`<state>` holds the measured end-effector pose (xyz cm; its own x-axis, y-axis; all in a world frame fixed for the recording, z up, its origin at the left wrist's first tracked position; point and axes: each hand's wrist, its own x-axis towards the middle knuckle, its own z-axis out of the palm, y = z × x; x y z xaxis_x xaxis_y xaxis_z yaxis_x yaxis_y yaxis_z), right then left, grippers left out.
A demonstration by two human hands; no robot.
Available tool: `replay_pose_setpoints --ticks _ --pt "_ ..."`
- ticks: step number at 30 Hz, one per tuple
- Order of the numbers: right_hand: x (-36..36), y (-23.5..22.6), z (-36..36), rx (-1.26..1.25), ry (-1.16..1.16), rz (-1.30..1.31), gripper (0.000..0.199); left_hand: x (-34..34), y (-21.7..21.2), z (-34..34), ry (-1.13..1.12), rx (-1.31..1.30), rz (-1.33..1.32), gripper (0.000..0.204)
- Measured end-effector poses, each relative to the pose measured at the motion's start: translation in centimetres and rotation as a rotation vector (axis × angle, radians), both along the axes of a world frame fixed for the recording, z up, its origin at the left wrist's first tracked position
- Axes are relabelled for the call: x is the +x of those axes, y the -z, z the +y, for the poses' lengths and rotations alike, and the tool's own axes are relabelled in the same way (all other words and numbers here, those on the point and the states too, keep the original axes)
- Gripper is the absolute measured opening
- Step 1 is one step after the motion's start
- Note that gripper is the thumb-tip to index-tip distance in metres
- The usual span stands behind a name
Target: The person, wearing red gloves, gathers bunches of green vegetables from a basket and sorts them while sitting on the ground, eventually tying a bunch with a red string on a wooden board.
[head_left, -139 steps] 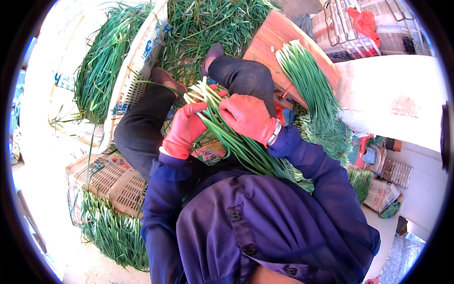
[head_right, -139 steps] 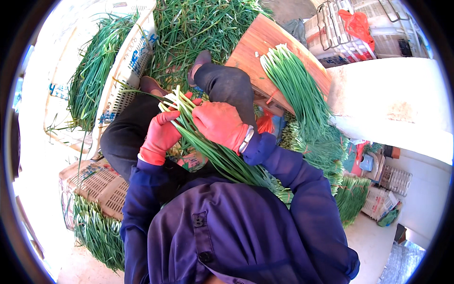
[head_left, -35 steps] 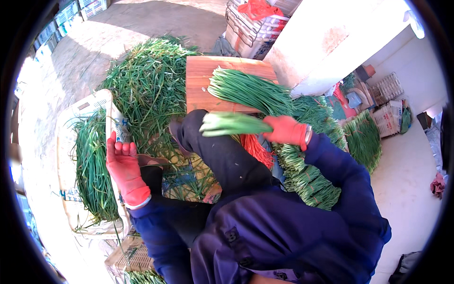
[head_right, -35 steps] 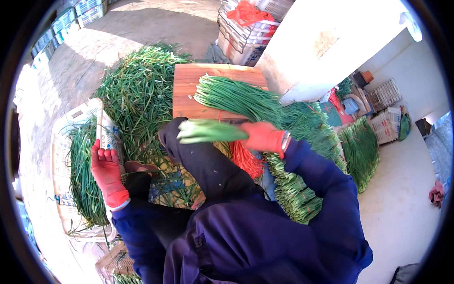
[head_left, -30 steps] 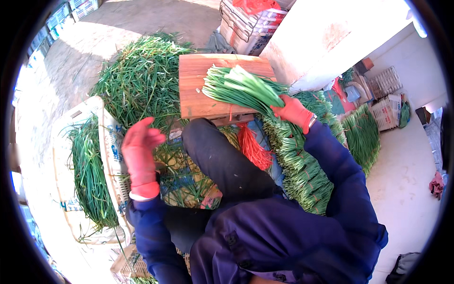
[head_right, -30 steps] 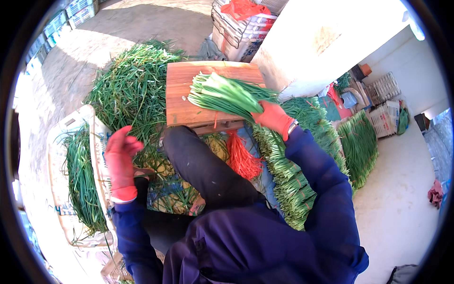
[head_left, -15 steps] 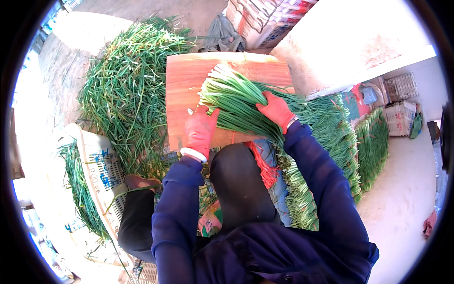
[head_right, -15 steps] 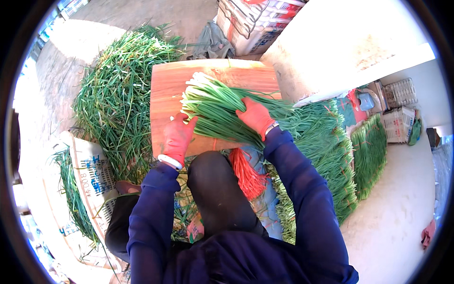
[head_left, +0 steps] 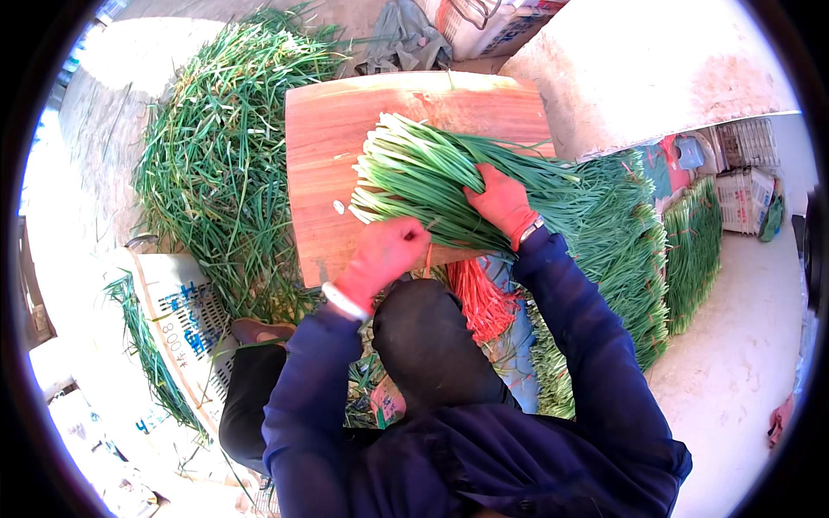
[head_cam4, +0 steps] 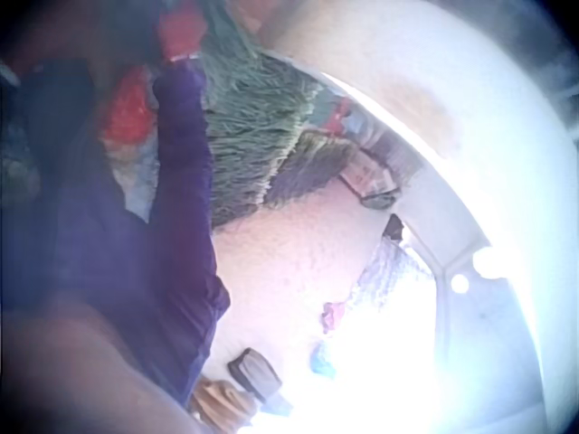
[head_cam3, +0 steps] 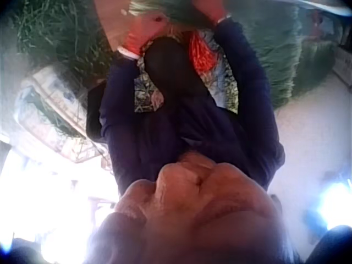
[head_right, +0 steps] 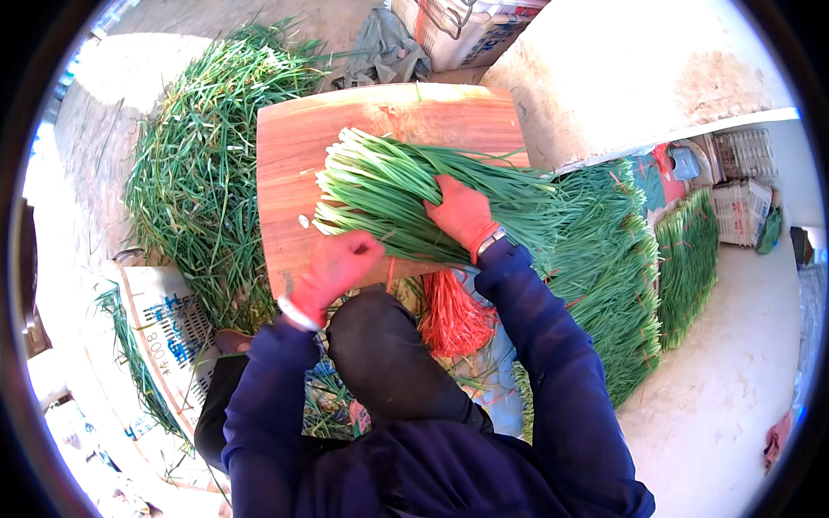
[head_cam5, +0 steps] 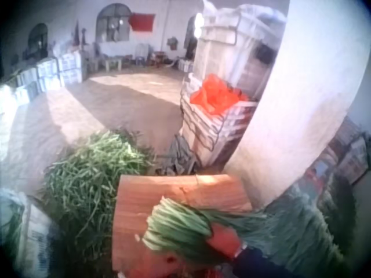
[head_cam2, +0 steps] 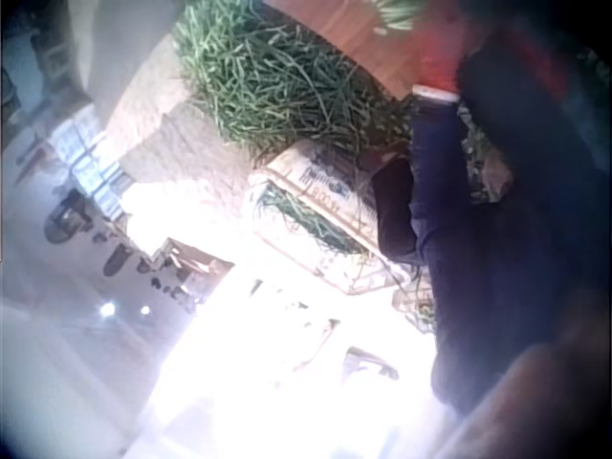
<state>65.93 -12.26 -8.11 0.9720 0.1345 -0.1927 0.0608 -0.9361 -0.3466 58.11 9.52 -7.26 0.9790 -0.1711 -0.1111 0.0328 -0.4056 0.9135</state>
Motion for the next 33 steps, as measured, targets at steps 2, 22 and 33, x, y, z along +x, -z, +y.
replay_pose_setpoints --ticks 2,22,33 --pt "0.0 0.0 -0.1 0.021 0.0 -0.015 0.044 -1.6 -1.6 2.3 0.089 -0.037 0.183 0.014" --pt "1.7 -1.6 0.1 0.237 0.115 0.23 0.062 4.7 2.0 1.2 -0.359 0.209 -0.39 0.018" --pt "1.0 -2.9 1.7 0.112 -0.004 0.144 0.073 5.8 1.3 0.9 -0.292 0.302 -0.491 0.02"
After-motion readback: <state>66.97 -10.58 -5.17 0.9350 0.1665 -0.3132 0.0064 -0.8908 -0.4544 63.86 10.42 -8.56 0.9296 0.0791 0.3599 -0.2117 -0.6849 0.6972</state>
